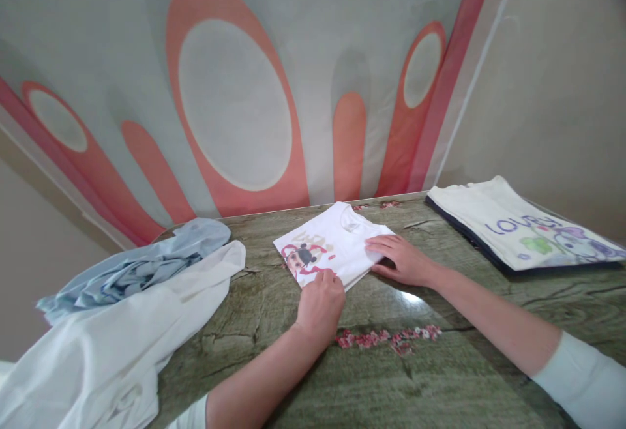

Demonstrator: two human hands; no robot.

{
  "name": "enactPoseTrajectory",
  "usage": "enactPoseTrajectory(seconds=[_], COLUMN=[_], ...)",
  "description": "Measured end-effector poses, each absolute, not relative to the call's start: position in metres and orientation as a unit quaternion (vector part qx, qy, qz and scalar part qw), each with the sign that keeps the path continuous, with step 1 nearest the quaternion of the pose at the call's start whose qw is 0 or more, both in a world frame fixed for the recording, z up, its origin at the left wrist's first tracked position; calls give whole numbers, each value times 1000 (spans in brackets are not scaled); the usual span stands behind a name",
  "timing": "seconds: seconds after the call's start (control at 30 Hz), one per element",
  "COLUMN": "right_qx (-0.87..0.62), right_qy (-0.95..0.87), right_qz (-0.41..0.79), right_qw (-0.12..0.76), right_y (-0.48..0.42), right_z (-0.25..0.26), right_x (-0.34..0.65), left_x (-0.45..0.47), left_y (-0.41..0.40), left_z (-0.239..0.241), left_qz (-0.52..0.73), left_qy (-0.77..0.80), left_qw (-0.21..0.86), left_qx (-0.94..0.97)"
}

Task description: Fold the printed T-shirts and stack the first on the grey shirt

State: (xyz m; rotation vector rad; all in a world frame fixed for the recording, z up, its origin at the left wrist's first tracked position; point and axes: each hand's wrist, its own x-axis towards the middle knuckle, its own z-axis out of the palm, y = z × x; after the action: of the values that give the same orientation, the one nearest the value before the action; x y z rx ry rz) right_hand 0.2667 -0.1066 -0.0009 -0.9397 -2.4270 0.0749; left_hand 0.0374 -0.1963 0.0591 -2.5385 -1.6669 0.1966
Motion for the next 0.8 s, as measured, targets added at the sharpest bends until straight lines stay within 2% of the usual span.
enactPoseTrajectory(seconds=[0.27,0.53,0.8], right_qx=[-344,-339,-333], right_qy=[-902,-904,-904], right_qz=[28,39,40], right_qw=[258,257,264], right_y=[-106,-110,-110], right_z=[1,5,5], right_x=[270,271,271], left_x=[28,3,-9], left_y=[-199,-214,-237], left_z=[56,26,41], left_qz=[-7,-7,-53], left_qy=[-494,-475,-466], left_qw=[92,35,3], left_qx=[-865,-879,-883])
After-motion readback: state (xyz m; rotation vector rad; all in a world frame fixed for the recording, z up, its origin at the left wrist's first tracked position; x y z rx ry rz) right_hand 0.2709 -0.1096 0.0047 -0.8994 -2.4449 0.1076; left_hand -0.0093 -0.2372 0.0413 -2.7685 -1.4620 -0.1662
